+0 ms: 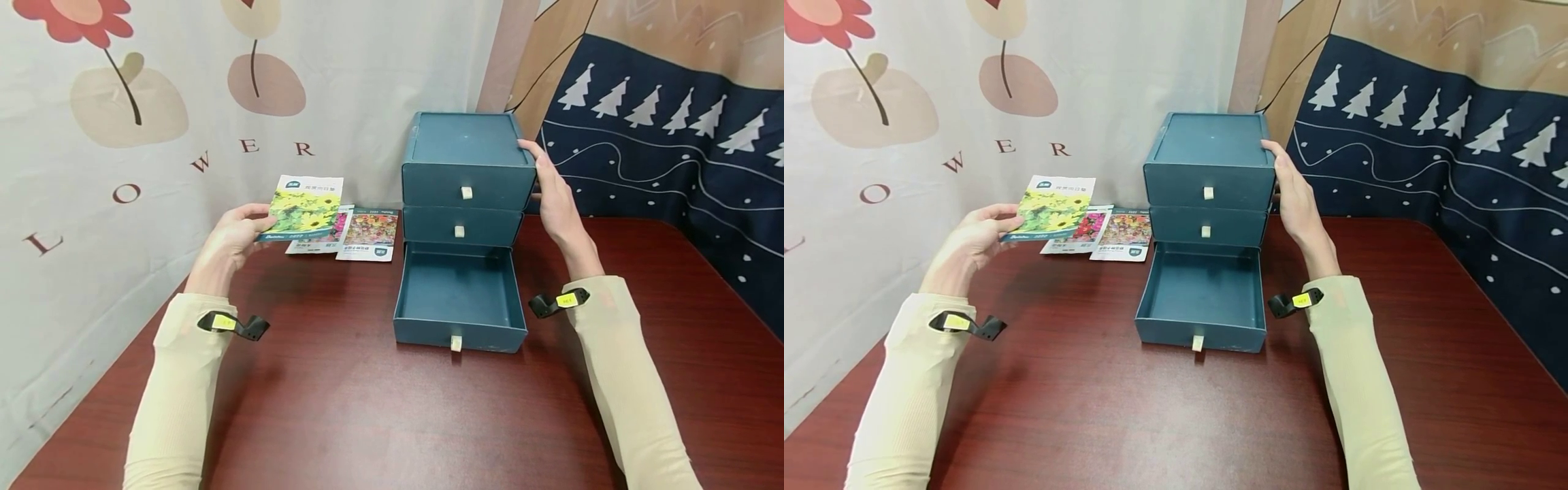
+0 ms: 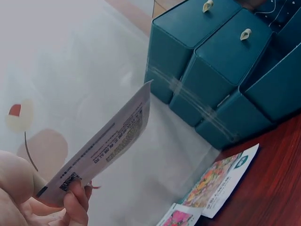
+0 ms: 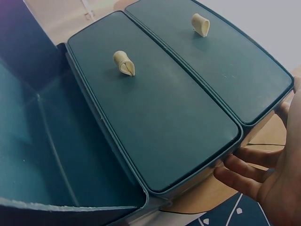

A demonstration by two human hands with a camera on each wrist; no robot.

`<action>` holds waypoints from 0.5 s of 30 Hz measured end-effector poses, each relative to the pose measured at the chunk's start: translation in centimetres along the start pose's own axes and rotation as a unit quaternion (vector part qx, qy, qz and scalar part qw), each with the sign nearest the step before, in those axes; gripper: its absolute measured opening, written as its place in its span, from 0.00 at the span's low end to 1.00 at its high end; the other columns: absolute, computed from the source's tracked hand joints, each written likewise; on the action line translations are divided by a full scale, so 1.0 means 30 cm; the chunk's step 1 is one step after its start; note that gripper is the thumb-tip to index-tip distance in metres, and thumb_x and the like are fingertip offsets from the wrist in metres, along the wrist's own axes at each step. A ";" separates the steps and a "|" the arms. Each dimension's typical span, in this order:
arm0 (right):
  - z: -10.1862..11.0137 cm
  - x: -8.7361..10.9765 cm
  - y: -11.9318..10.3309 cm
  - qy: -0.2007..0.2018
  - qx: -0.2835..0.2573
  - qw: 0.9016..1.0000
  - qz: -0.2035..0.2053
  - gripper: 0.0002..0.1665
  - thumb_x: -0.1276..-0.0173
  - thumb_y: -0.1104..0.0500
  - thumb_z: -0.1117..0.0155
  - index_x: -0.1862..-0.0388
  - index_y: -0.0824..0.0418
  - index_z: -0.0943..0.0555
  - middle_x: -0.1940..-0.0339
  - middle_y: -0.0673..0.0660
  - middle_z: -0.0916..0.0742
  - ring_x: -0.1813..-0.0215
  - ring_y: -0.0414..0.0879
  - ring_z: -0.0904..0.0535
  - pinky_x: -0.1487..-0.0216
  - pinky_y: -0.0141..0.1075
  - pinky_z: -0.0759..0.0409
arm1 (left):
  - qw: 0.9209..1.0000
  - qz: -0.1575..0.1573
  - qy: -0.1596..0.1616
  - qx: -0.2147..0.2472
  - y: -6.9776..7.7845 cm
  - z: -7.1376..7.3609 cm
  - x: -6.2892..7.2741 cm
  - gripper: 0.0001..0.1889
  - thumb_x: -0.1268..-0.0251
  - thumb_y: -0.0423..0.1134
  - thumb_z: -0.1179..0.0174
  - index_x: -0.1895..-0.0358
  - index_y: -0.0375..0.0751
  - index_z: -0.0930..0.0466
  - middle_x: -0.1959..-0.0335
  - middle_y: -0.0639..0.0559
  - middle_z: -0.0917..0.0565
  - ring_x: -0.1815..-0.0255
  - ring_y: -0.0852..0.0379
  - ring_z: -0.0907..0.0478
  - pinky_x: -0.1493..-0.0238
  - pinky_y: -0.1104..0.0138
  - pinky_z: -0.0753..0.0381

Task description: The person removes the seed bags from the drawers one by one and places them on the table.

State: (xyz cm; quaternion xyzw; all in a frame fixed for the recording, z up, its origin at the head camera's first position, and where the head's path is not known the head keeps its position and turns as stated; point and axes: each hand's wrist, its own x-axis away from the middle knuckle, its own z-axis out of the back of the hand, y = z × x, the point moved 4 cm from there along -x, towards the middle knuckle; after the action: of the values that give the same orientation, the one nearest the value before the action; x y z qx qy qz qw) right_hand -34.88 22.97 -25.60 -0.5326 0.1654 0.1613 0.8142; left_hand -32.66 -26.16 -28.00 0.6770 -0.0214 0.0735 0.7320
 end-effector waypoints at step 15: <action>-0.006 -0.002 0.002 0.006 0.005 1.000 0.004 0.32 0.18 0.37 0.74 0.20 0.39 0.39 0.20 0.50 0.37 0.29 0.57 0.36 0.33 0.69 0.40 | 0.998 0.005 0.061 -0.015 -0.040 0.033 -0.040 0.22 0.24 0.38 0.43 0.31 0.38 0.31 0.61 0.56 0.22 0.73 0.67 0.21 0.68 0.73 0.21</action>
State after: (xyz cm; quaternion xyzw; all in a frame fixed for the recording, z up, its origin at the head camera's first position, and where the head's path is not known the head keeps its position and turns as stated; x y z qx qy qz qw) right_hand -34.96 22.82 -25.69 -0.5285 0.1737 0.1607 0.8153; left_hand -33.61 -27.33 -29.27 0.6599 0.0194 0.1180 0.7418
